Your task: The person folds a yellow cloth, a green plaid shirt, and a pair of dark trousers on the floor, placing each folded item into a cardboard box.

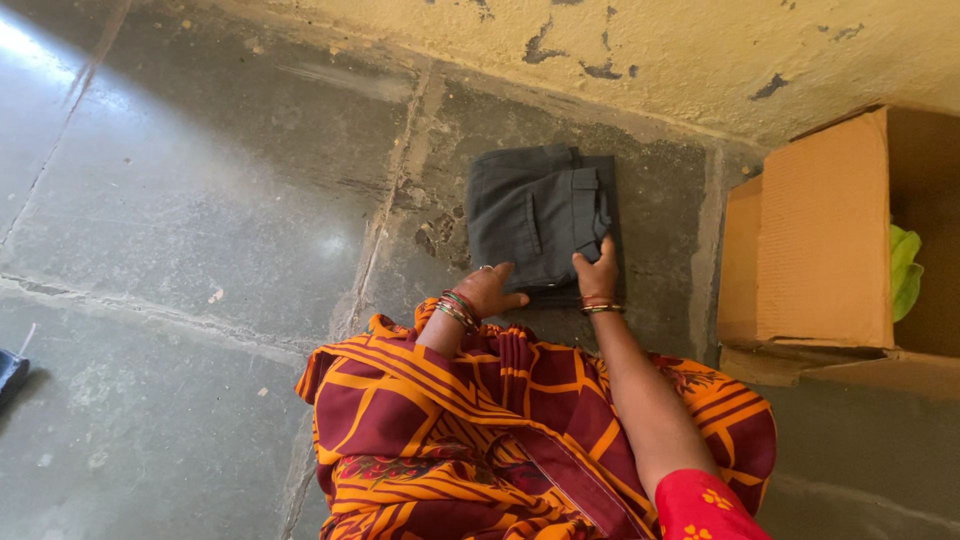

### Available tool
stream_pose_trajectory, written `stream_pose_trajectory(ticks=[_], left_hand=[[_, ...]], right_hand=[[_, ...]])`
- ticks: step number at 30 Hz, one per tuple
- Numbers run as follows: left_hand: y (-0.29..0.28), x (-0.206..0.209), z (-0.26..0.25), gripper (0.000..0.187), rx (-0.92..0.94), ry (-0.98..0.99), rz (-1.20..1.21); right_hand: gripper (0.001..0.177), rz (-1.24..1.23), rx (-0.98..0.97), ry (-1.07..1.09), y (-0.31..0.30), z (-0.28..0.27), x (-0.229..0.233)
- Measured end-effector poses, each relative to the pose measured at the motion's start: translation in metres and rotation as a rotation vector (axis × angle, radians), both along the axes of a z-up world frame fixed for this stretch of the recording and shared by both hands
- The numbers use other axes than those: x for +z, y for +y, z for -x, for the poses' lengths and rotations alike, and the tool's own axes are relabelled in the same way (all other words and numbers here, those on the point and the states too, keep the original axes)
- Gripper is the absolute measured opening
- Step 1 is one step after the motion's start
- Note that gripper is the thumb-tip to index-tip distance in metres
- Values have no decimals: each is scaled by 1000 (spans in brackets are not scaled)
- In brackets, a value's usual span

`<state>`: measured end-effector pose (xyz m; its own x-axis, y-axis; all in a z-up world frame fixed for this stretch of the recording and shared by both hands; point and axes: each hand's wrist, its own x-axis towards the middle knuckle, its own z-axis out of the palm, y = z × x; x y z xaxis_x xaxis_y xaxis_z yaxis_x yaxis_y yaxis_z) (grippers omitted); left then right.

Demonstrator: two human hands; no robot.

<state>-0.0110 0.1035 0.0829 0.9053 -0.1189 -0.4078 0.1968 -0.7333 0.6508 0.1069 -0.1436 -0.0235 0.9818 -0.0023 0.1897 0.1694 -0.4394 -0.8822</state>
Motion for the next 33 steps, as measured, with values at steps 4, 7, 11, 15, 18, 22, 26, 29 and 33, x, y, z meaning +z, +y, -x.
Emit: stream_pose_trajectory(ticks=[4,7,11,15,18,22,26,29,33], left_hand=[[-1,-32,-12,98,190,-65,284],[-1,-47,-18,101,442,-95,512],[0,-56,-20,104,733,160,702],[-3,-72,-26,94,840,97,879],[-1,-98,-29,64,912,31,922],[5,-134,-37,36,932,-120,814],[5,-151,-39,28,880,-201,804],[2,-148,-36,25,802,-209,688],[-4,-139,-36,22,763,-210,872]], right_hand=[[63,364,104,-160,30,22,27],[61,436,263,-350,52,48,50],[69,534,421,-428,65,80,75],[67,571,556,-504,72,94,87],[66,583,571,-512,74,97,92],[64,519,594,-456,75,99,96],[64,414,634,-347,73,92,90],[55,377,583,-277,68,83,76],[52,224,459,-202,64,72,51]])
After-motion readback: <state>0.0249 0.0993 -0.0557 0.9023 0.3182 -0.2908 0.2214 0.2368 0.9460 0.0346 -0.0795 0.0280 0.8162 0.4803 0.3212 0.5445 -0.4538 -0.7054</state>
